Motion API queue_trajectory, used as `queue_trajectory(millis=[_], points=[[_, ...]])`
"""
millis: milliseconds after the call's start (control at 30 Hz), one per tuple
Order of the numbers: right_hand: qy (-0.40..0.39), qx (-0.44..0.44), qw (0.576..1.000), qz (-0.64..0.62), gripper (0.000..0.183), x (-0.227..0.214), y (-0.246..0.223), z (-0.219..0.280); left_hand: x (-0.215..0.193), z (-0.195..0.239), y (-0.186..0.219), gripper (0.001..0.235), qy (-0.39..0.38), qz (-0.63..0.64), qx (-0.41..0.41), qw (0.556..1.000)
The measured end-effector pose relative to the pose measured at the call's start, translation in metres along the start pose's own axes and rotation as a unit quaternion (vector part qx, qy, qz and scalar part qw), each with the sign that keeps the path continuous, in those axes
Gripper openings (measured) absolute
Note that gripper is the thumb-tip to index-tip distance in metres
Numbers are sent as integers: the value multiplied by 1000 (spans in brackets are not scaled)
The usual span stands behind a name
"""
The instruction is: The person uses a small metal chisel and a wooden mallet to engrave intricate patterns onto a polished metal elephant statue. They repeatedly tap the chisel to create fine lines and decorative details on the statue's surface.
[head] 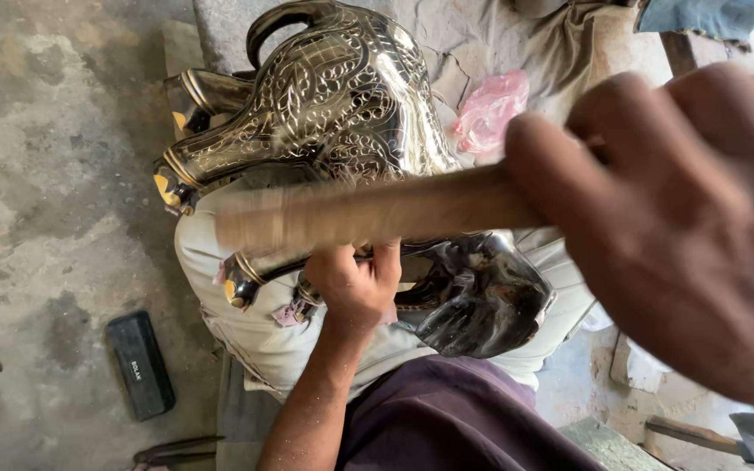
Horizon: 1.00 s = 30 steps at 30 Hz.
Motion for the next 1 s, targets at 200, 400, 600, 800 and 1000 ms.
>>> queue_trajectory(millis=[200, 400, 600, 800, 1000], points=[[-61, 131, 982, -117, 20, 69, 33, 33, -12, -31, 16, 15, -48, 101, -19, 994], [-114, 187, 972, -84, 24, 143, 36, 67, 3, -64, 28, 33, -228, 94, 27, 969], [-61, 206, 958, -191, 39, 130, 36, 69, 10, -69, 24, 41, -277, 65, 44, 958], [23, 109, 991, -76, 27, 98, 32, 58, 10, -51, 23, 27, -241, 36, 91, 966], [61, 71, 989, -112, 25, 50, 27, 13, 3, -24, 15, 14, -89, 19, -28, 995]])
Point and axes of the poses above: each hand's wrist, its own z-axis away from the middle knuckle, its own x-axis out of the palm, y = z × x, the point moved 4 cm from there along -z, towards the middle knuckle, and after that the axes turned 6 degrees about z, right-handed, at the moved point
